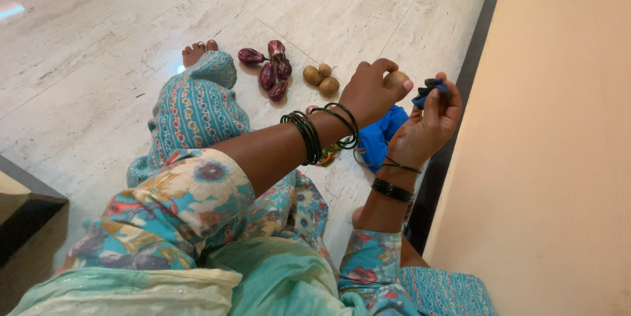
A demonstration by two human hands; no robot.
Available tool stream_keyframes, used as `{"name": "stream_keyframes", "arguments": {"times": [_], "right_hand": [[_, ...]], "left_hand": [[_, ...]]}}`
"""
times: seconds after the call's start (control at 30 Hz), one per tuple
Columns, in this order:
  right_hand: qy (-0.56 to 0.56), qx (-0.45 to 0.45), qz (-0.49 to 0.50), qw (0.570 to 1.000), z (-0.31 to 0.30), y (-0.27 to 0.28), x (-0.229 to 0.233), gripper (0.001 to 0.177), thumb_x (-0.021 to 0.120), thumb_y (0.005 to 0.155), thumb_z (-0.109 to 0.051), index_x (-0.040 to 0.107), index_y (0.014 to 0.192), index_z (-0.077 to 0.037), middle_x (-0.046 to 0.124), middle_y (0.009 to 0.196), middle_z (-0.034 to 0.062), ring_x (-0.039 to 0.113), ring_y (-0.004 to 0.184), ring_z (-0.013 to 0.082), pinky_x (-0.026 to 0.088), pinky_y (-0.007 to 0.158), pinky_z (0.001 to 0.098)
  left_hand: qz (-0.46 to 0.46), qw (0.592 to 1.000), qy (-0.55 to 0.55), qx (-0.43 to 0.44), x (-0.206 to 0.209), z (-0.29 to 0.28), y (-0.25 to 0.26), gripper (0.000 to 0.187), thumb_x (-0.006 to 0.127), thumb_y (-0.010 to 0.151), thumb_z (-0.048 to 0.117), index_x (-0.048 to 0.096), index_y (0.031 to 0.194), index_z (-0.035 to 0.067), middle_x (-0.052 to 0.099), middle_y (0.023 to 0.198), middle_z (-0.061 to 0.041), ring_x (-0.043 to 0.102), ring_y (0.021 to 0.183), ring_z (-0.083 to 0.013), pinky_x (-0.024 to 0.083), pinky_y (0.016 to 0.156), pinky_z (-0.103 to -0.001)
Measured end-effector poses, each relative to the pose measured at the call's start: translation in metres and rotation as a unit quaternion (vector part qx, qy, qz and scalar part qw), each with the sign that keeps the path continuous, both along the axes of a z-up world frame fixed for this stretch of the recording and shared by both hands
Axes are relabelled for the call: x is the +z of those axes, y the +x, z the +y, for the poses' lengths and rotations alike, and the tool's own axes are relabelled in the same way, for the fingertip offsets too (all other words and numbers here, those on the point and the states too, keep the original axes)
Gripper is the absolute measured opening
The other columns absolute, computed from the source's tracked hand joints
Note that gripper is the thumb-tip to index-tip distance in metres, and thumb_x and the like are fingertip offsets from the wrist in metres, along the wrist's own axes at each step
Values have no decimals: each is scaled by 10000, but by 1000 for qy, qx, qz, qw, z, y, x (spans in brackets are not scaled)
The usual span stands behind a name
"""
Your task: The person sits on the floor and peels an onion and a potato using a small blue peeler. They handle the onion first, then switch to the potato, rotating each item to remove the skin.
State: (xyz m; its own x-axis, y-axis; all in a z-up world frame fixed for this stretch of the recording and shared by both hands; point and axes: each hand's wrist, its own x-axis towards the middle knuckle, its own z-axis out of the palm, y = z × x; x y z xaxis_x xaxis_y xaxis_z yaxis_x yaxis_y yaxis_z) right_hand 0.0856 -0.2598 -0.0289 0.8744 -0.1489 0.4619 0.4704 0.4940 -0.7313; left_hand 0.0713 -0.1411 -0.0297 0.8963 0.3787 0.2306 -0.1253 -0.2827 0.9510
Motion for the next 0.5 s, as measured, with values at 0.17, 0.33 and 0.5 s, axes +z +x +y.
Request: {"name": "stream_keyframes", "arguments": {"times": [0.17, 0.33, 0.5], "right_hand": [[-15, 0, 4, 1000, 12, -12, 2, 266, 563, 1078, -47, 561, 1344, -43, 671, 1318, 132, 648, 1043, 142, 575, 855, 283], [-110, 15, -27, 994, 23, -14, 2, 313, 605, 1099, -45, 627, 1396, 50, 689, 1304, 151, 643, 1025, 143, 548, 837, 268], [-63, 130, -13, 989, 30, -21, 1, 298, 548, 1080, -101, 601, 1346, 22, 682, 1281, 116, 680, 1139, 158, 602, 954, 295]], "left_hand": [[23, 999, 17, -31, -9, -4, 1, 582, 750, 822, 515, 678, 1221, 97, 634, 1141, -230, 686, 1023, -353, 565, 870, -417], [5, 999, -28, 16, -3, 3, 4, 584, 709, 856, 498, 651, 1256, 76, 637, 1150, -235, 711, 1008, -339, 597, 864, -406], [-31, 996, -52, 65, 10, 14, 5, 576, 679, 885, 460, 596, 1324, 96, 558, 1207, -251, 688, 1003, -365, 582, 869, -410]]}}
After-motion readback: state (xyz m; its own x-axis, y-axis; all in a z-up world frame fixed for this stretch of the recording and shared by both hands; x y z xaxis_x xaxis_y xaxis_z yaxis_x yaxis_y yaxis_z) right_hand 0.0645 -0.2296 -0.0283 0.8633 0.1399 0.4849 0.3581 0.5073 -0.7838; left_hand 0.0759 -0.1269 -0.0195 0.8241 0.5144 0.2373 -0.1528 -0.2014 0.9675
